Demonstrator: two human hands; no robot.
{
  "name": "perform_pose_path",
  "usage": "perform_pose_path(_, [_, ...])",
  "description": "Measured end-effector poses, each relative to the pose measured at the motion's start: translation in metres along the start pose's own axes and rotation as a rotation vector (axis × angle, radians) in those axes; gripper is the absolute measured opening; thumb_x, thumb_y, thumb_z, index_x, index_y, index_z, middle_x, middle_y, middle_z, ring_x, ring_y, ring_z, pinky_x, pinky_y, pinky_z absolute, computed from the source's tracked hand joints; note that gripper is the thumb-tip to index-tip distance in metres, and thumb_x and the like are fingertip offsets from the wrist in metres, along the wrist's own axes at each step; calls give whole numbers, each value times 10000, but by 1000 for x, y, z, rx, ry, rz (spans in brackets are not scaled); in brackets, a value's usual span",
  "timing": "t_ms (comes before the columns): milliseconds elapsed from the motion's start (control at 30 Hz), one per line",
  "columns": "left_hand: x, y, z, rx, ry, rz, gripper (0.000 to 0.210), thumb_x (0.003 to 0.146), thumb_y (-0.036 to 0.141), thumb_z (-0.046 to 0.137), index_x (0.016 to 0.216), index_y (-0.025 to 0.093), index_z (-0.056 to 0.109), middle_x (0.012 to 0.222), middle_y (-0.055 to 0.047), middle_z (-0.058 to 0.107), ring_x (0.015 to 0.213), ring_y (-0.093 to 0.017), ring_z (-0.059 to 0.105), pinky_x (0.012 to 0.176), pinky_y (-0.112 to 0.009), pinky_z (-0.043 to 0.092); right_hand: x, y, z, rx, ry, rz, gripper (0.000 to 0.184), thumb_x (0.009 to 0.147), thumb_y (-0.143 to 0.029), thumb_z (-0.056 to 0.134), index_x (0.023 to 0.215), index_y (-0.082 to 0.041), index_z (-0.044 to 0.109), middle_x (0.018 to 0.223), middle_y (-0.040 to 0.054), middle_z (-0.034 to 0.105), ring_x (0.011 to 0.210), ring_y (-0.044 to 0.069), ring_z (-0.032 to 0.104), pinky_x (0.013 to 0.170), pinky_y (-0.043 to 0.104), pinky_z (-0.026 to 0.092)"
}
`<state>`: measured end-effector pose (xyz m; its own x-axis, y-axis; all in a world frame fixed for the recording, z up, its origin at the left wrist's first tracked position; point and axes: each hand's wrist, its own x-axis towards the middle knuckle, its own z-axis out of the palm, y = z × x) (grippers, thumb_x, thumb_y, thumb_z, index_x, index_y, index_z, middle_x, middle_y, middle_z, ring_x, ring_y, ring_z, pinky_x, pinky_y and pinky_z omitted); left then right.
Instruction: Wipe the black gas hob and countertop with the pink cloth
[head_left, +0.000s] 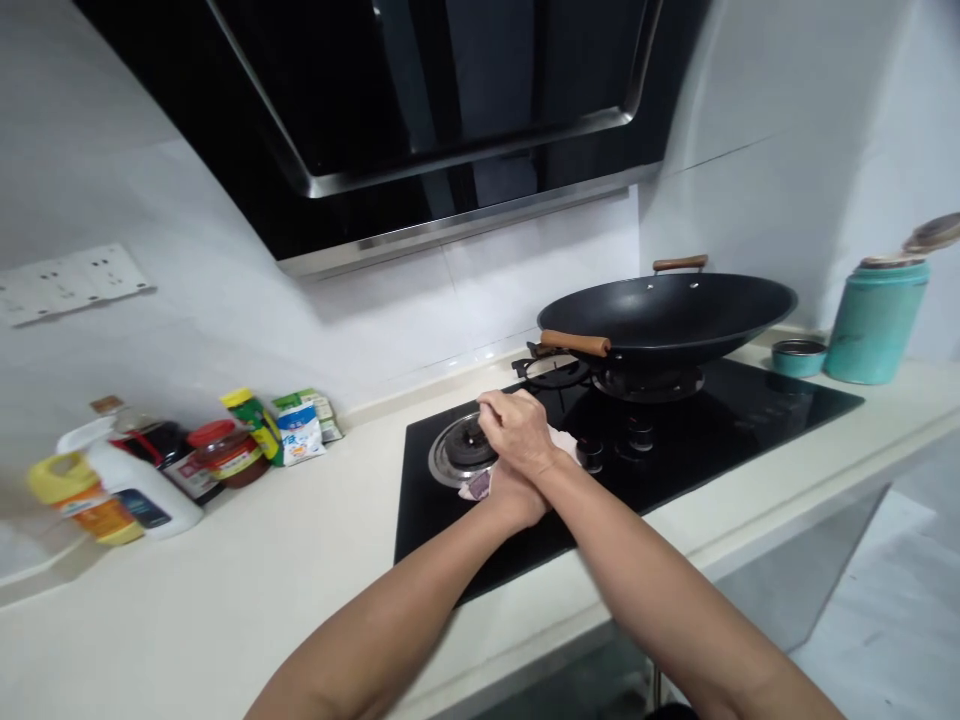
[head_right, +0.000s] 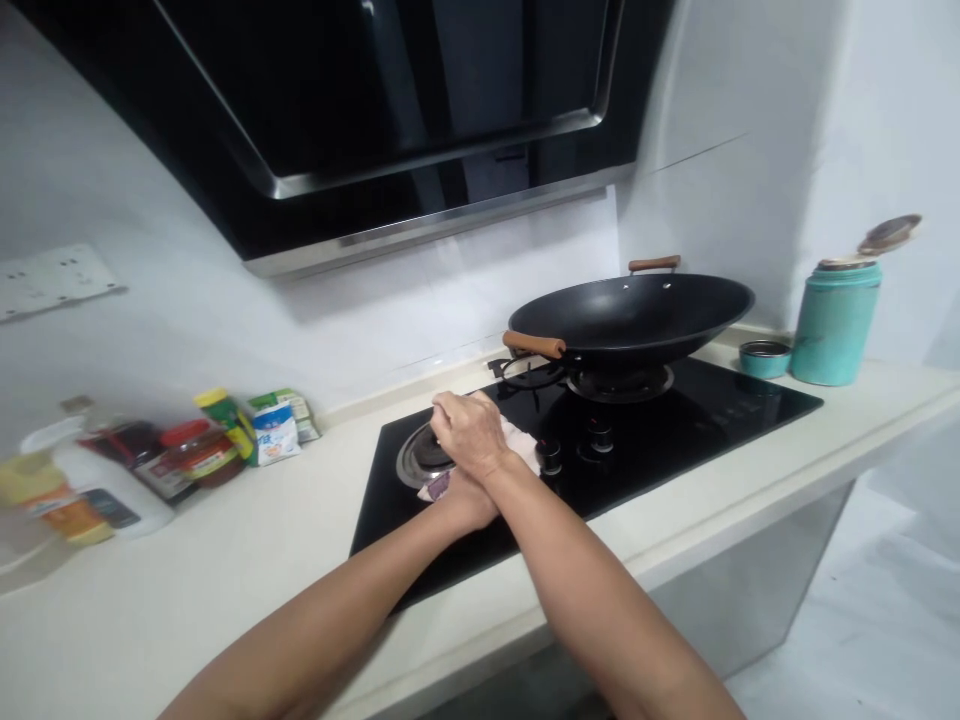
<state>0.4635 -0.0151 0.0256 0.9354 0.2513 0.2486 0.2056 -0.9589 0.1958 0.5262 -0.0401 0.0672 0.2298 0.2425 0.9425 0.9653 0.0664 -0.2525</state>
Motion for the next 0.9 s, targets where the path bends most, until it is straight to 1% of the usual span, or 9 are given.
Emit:
perform_pose_path(67, [-25, 1, -5, 47, -15, -6, 519, 986, 389, 437, 1460, 179, 467, 1495, -126, 503, 1415, -327, 399, 1202, -493, 284, -1, 4, 2, -13, 1, -2, 184, 914, -185, 520, 900, -207, 702, 740, -6, 723, 655, 129, 592, 787, 256, 381])
perform_pose_path(167, [-67, 0, -15, 101, -39, -39, 710, 982, 527, 391, 1540, 96, 309, 1581, -191, 370, 1472, -355, 306, 1200, -546, 266, -4, 8, 4, -44, -31, 23, 190, 914, -207, 523, 888, -212, 710, 705, -5, 707, 631, 133, 576, 770, 253, 384])
perform_pose_path(267, [-107, -9, -25, 88, -83, -97, 797, 959, 639, 374, 1564, 134, 258, 1611, -183, 318, 1490, -355, 273, 1196, -550, 266, -8, 9, 5, -73, -60, 53, 196, 911, -222, 525, 899, -214, 721, 701, 4, 702, 622, 142, 565, 757, 255, 388])
perform_pose_path(400, [-144, -37, -40, 94, -71, -142, 777, 948, 659, 395, 1555, 184, 294, 1601, -151, 354, 1476, -329, 316, 1192, -507, 281, -12, 10, 4, -101, -123, 81, 208, 901, -221, 525, 929, -210, 731, 710, 14, 705, 627, 151, 569, 749, 259, 386])
perform_pose_path(533, [-156, -77, -58, 109, 25, -256, 725, 938, 614, 446, 1511, 176, 364, 1539, -155, 447, 1409, -324, 420, 1152, -474, 341, -17, 10, 6, -137, -190, 132, 213, 905, -240, 534, 968, -213, 736, 721, 15, 708, 633, 158, 576, 747, 263, 382])
perform_pose_path(600, [-156, -95, -66, 91, 58, -368, 713, 933, 599, 460, 1500, 174, 377, 1520, -155, 469, 1371, -327, 465, 1128, -462, 369, -20, 10, 8, -152, -230, 148, 209, 909, -252, 537, 970, -221, 734, 727, 10, 710, 641, 161, 583, 747, 265, 381])
perform_pose_path(667, [-154, -108, -70, 82, 70, -484, 726, 931, 601, 451, 1505, 165, 368, 1529, -157, 459, 1362, -336, 475, 1120, -464, 373, -22, 11, 10, -173, -276, 161, 206, 914, -265, 535, 970, -231, 731, 732, 7, 712, 651, 164, 592, 743, 269, 378])
perform_pose_path(767, [-153, -110, -69, 129, 73, -579, 741, 937, 592, 424, 1513, 132, 345, 1555, -179, 419, 1393, -346, 439, 1131, -469, 352, -24, 14, 12, -202, -340, 176, 212, 925, -276, 523, 980, -240, 725, 756, 11, 721, 675, 170, 607, 741, 278, 375])
perform_pose_path(900, [-167, -88, -62, 194, 34, -550, 771, 951, 592, 371, 1532, 89, 308, 1579, -209, 369, 1443, -348, 370, 1156, -466, 320, -26, 15, 14, -157, -398, 169, 215, 943, -276, 504, 1010, -243, 705, 802, 13, 724, 744, 175, 631, 786, 292, 385])
